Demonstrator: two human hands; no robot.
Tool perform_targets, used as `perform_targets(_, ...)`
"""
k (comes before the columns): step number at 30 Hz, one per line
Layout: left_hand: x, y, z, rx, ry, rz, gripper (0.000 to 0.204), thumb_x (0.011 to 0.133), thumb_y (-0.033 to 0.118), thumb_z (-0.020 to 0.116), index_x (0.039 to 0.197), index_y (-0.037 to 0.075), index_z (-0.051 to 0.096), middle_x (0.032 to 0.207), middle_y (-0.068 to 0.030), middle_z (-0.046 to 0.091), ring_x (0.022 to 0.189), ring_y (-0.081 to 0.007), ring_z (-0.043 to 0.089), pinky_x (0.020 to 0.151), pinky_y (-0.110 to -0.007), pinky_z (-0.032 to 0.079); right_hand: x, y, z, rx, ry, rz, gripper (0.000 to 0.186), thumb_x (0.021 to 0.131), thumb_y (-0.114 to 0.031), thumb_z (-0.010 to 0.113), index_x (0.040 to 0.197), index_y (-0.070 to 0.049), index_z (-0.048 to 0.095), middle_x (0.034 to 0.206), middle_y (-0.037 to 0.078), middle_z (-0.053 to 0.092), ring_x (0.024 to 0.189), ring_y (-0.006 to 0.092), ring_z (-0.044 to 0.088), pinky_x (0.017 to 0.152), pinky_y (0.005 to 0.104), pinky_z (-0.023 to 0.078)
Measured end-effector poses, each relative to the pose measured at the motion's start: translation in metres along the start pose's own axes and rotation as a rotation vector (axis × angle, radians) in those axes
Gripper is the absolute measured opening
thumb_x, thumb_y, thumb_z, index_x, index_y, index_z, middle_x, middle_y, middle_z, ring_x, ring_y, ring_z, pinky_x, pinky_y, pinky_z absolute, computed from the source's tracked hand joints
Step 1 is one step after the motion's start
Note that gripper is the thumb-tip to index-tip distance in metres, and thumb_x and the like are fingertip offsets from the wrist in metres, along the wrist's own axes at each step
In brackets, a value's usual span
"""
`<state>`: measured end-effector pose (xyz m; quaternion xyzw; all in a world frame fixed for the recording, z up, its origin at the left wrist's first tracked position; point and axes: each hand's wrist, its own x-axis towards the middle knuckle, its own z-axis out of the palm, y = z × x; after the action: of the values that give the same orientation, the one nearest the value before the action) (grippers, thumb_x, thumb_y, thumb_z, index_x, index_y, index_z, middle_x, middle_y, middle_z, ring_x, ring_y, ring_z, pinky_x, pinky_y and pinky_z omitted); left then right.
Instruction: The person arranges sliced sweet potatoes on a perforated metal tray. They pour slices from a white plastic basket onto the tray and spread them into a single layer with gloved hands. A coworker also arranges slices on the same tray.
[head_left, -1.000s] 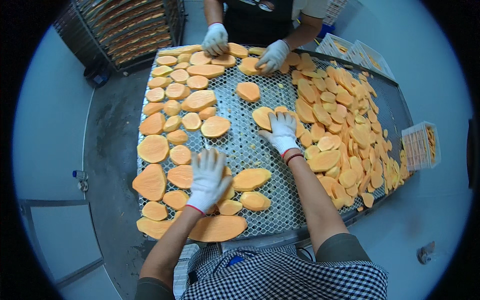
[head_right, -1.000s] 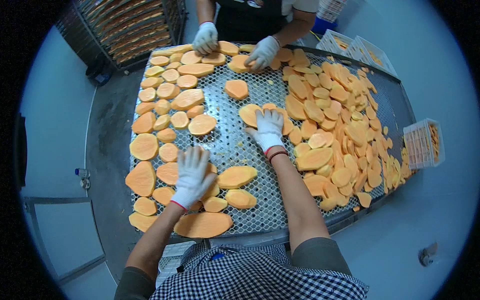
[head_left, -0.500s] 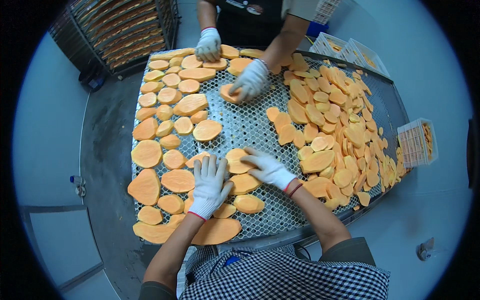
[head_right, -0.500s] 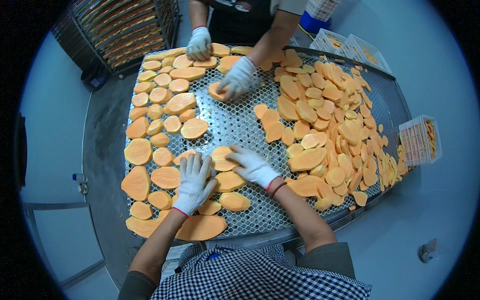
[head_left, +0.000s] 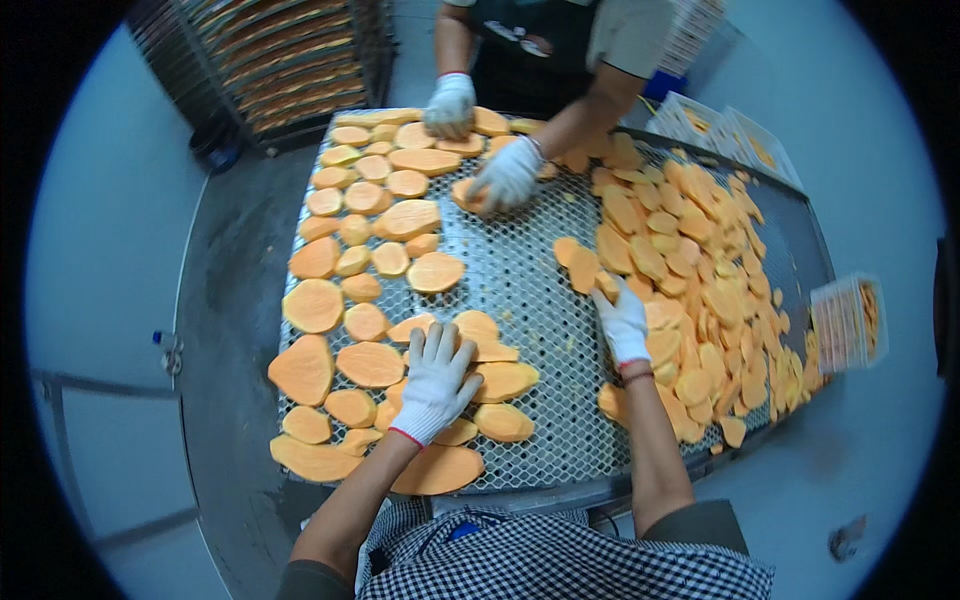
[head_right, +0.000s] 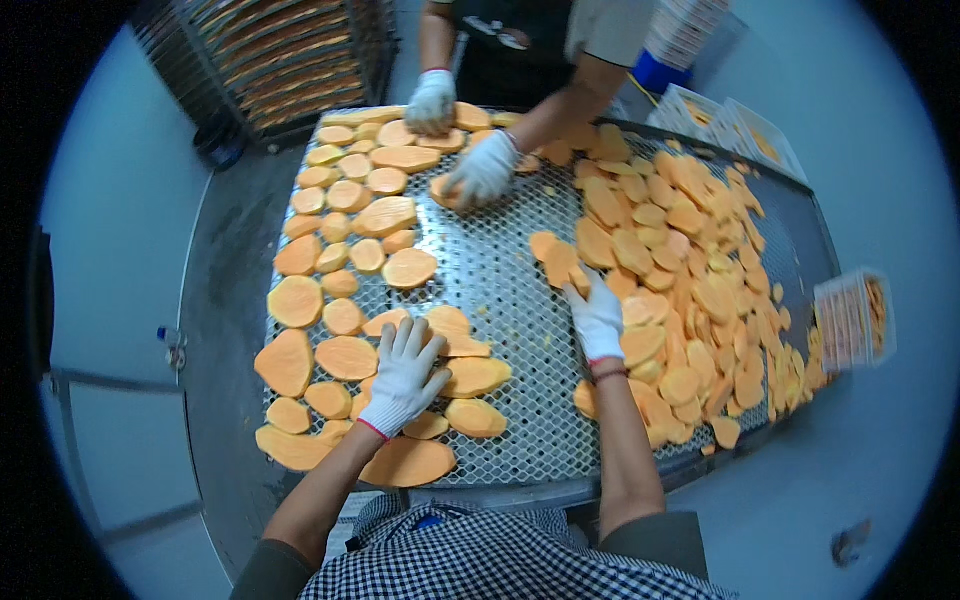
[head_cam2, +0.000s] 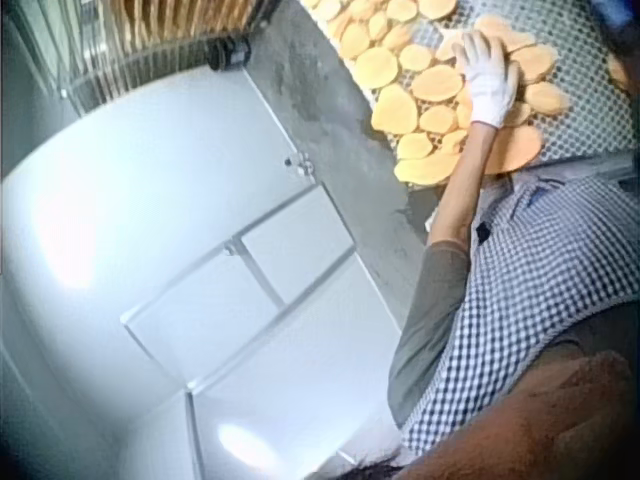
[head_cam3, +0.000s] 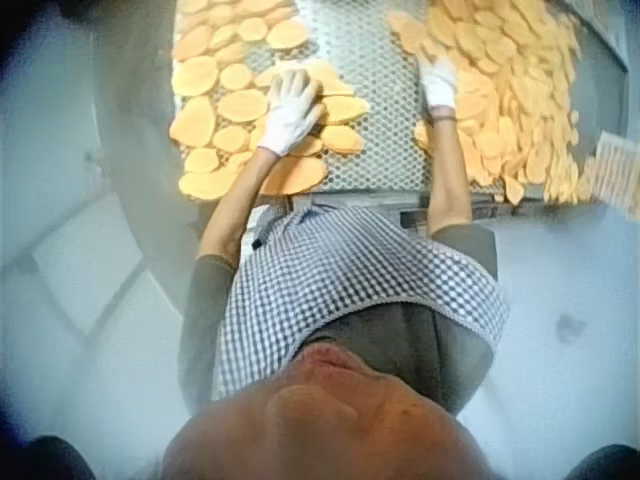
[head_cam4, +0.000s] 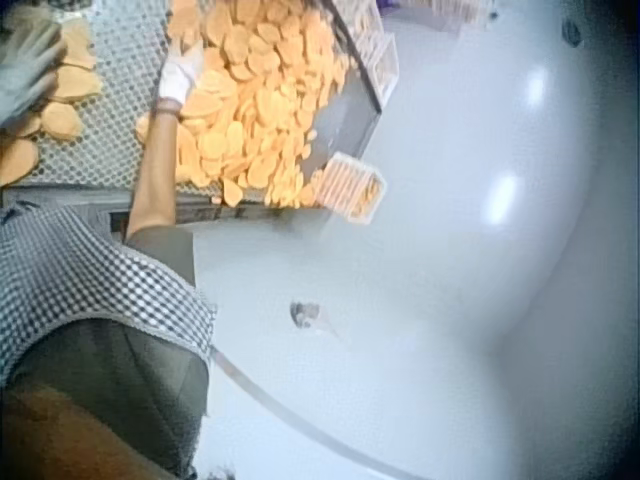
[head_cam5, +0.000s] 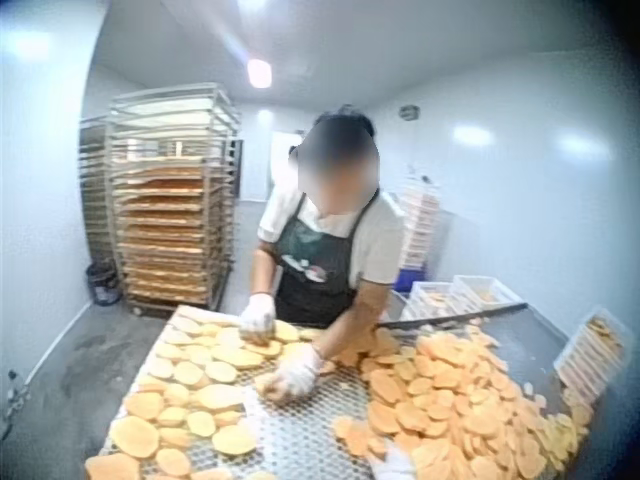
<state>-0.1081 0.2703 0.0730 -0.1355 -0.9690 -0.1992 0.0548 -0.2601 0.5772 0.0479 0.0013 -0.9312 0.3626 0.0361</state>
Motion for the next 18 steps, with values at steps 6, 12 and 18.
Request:
perform_targets(6,0.016,-0.053,-0.019,0.063,0.301,-0.22,0.045,0.084,0.024,0.07,0.123,0.004,0.06,0.132,-0.022,0.051,0.127,-0.0418,0.044,0.109,-0.056,0.03,-0.005,-0.11,0.045,0.272,-0.547,0.003,0.063,0.082,-0.034,0.079,0.129,0.003,0.059,0.115,0.018,0.07,0.104,0.0263,0.069,0.089,0.0362,0.054)
perform_targets(12,0.01,-0.096,-0.026,0.165,0.36,-0.303,0.042,0.086,0.023,0.069,0.123,0.005,0.062,0.133,-0.0223,0.052,0.127,-0.041,0.045,0.109,-0.054,0.031,0.002,-0.154,0.105,0.476,-0.665,-0.291,0.071,0.097,-0.039,0.058,0.152,-0.001,0.037,0.139,0.028,0.056,0.128,0.0378,0.056,0.108,0.0402,0.043)
perform_targets(18,0.007,-0.106,-0.015,0.124,0.36,-0.363,0.044,0.086,0.024,0.069,0.126,0.006,0.061,0.133,-0.0212,0.052,0.127,-0.0404,0.044,0.109,-0.053,0.031,0.0,-0.196,0.152,0.105,-0.657,-0.395,0.064,0.095,-0.038,0.059,0.149,-0.008,0.042,0.133,0.023,0.06,0.122,0.0394,0.058,0.104,0.0426,0.046)
